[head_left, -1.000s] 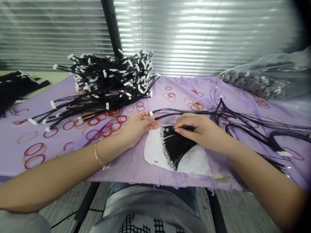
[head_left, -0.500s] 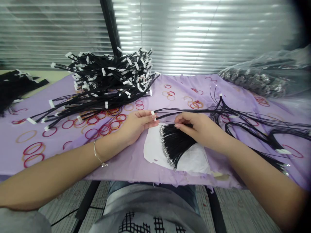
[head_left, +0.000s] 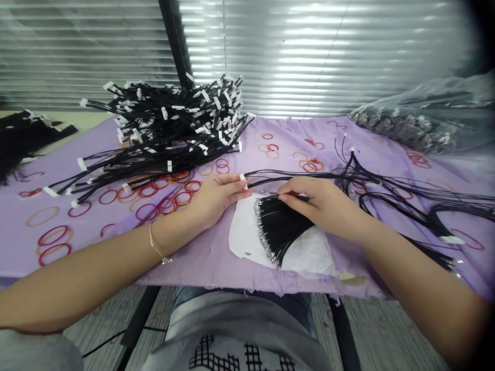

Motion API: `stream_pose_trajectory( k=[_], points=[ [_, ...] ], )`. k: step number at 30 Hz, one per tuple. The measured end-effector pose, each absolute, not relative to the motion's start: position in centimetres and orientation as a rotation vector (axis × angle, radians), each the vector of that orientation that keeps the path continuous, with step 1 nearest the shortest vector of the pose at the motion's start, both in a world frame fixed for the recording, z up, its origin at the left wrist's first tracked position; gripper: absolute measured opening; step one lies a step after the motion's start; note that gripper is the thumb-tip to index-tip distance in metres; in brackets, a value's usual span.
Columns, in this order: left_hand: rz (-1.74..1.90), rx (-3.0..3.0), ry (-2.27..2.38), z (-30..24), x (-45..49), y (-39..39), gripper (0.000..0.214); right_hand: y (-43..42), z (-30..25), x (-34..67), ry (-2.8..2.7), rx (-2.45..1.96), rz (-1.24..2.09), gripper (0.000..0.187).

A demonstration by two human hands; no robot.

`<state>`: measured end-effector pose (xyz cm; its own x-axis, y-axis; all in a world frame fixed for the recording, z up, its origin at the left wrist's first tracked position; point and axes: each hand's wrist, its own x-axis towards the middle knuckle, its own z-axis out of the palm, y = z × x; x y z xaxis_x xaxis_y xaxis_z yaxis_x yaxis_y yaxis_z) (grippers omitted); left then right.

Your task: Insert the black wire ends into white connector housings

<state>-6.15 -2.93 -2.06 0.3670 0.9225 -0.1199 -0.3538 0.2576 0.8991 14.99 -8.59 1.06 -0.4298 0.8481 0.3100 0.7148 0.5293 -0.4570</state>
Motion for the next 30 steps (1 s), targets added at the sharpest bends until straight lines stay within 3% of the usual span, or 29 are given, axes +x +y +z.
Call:
stream_pose_trajectory(
  k=[18, 30],
  points=[
    [0.941, 1.130, 0.742, -2.0, -6.3, -3.6, 0.018, -8.8, 1.1, 14.8, -2.033, -1.412, 0.573, 0.019],
    [0.629, 1.217, 0.761, -1.2, -6.0, -5.0, 0.015, -9.0, 1.0, 14.0, -1.977, -1.433, 0.781, 0.015]
  ],
)
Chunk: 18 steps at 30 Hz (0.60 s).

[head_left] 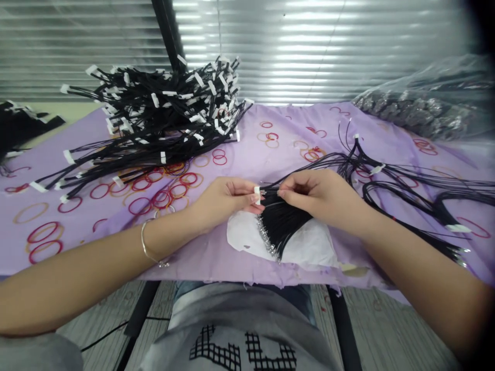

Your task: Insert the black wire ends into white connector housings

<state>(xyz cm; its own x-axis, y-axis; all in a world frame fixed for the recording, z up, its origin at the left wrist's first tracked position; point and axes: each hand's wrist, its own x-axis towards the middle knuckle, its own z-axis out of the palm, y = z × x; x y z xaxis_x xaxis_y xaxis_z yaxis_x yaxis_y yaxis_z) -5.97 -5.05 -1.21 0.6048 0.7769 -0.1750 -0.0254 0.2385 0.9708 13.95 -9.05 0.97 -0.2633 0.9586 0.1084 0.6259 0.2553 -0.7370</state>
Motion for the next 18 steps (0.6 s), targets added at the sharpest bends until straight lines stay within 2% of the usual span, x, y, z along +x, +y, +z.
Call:
stream_pose_trajectory(
  k=[10, 18],
  points=[
    [0.558, 1.192, 0.718, -2.0, -6.2, -4.5, 0.018, -9.2, 1.1, 13.9, -1.952, -1.489, 0.805, 0.009],
    [0.558, 1.244, 0.817, -0.8, -5.6, -5.2, 0.006, -9.1, 1.1, 13.6, -1.959, -1.509, 0.779, 0.011]
  ],
)
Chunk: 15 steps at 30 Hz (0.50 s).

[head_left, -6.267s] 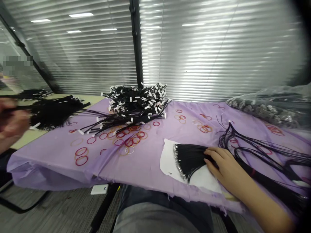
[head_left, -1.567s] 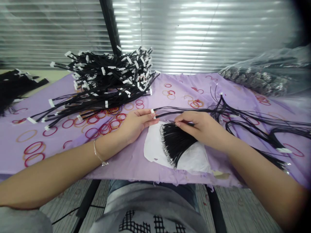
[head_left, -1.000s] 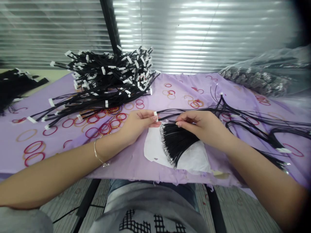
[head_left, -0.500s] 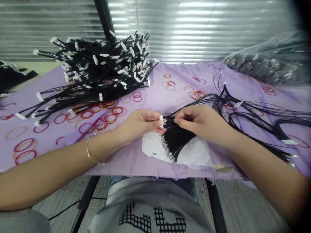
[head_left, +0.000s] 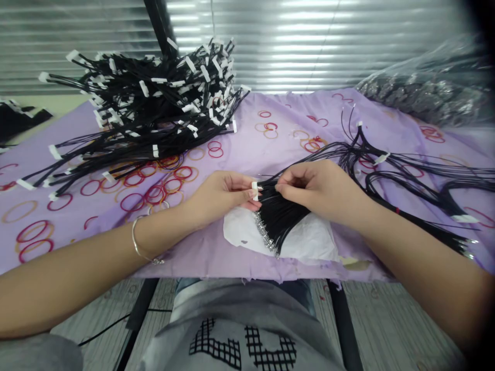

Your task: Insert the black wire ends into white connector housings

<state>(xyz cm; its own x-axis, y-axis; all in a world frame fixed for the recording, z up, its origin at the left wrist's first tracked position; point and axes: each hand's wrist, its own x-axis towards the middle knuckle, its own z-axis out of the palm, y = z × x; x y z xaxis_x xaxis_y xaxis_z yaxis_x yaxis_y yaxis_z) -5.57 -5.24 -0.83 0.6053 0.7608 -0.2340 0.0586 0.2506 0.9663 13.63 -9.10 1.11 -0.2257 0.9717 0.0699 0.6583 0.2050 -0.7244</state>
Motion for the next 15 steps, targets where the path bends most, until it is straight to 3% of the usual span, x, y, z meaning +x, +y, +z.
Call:
stream_pose_trajectory(
  k=[15],
  points=[
    [0.580, 1.262, 0.847, -0.79, -5.39, -5.40, 0.003, -9.15, 1.04, 13.55, -1.969, -1.523, 0.782, 0.009]
  ],
)
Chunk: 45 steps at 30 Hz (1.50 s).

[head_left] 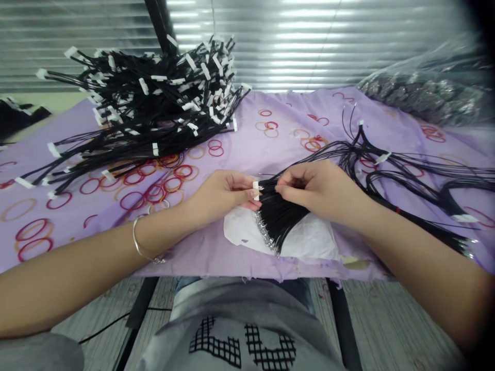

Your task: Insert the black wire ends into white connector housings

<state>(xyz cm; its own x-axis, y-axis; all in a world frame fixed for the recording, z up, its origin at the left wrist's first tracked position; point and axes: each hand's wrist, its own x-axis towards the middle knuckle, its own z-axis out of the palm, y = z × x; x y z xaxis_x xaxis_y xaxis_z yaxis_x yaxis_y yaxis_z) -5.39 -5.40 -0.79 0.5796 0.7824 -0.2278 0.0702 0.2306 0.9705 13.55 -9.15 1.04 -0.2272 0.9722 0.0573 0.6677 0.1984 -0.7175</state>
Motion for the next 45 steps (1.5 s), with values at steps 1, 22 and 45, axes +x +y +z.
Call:
stream_pose_trajectory(
  k=[1, 22, 45],
  points=[
    [0.580, 1.260, 0.845, -0.8, -5.4, -5.4, 0.003, -9.2, 1.0, 13.6, -1.970, -1.519, 0.781, 0.009],
    [0.539, 1.280, 0.851, -0.9, -5.4, -5.2, 0.007, -9.0, 0.8, 13.9, -2.039, -1.468, 0.804, 0.011],
    [0.729, 1.445, 0.790, 0.1, -4.7, -4.0, 0.014, -10.0, 1.6, 13.7, -2.069, -1.303, -0.102, 0.015]
  ],
)
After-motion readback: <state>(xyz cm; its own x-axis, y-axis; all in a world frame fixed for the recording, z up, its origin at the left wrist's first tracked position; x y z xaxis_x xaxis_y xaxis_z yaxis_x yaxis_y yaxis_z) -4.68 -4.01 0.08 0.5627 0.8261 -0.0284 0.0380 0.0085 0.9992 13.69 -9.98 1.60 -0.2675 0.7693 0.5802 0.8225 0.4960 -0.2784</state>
